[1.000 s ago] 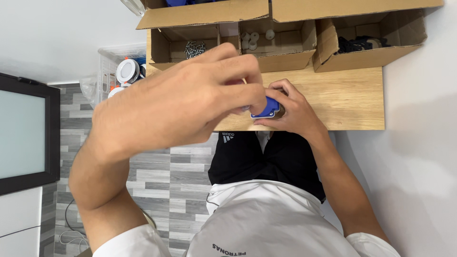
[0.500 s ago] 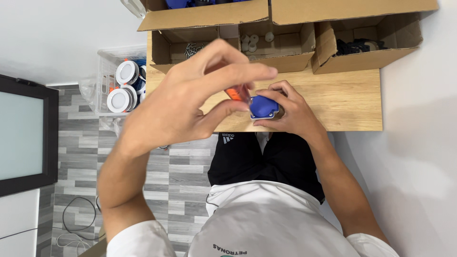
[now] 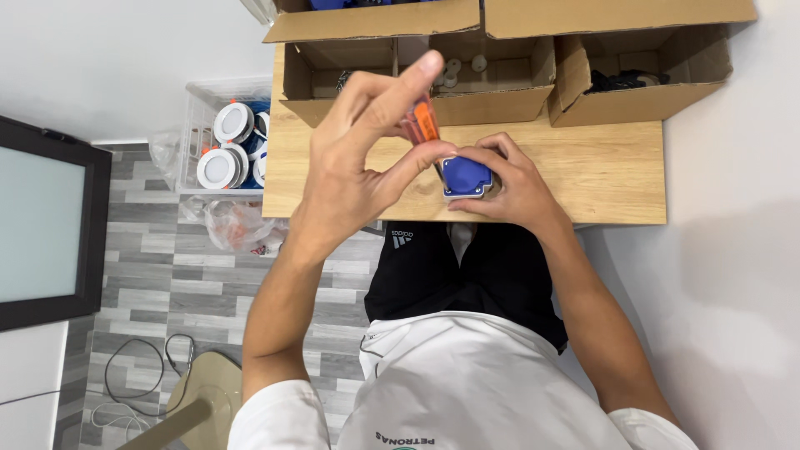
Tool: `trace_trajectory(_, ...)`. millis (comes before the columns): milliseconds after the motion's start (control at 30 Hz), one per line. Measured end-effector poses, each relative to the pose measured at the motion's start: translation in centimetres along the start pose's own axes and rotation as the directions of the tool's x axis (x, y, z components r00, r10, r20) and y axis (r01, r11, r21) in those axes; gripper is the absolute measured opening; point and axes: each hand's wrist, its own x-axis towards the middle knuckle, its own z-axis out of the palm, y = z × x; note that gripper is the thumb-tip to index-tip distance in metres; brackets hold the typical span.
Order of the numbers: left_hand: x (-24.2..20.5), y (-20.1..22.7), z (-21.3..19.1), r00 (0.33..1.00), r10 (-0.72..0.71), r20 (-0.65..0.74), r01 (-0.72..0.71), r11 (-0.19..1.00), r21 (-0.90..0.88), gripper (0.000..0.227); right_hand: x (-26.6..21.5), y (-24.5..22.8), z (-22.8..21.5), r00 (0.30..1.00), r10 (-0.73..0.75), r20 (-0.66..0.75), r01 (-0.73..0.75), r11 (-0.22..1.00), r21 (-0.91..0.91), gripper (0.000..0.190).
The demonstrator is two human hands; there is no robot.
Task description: The person uses a screwdriver to tighten screws on a blue plastic electrical component, then attaches a black plastic piece and a white plastic piece to it. The person repeats the screwing process on the assembled unit.
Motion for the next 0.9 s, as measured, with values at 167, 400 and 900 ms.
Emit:
trace_trajectory(167,-0.1,2.1,-0.1,0.991,-0.085,0.105,0.105,0.974,-0.199,0.049,-0.1,0.1,-0.1,1.000,-0.010,0.017,0.010,1.000,-0.010,0.079)
trace_trajectory(400,-1.1,0.1,1.6,0.992,0.081,0.095,-0.077,0.996,-0.038,0.065,0.0,-0.2,-0.2,0.999,0.028,0.016,-0.028,0.999,-0.020,0.075)
trace_trajectory(900,-0.9,-1.7,0.8,0.991,0.075,0.112,-0.042,0.960,-0.276,0.046,0.7,-0.2,-0.2,0.997,0.022,0.075,-0.017,0.998,-0.068,0.076)
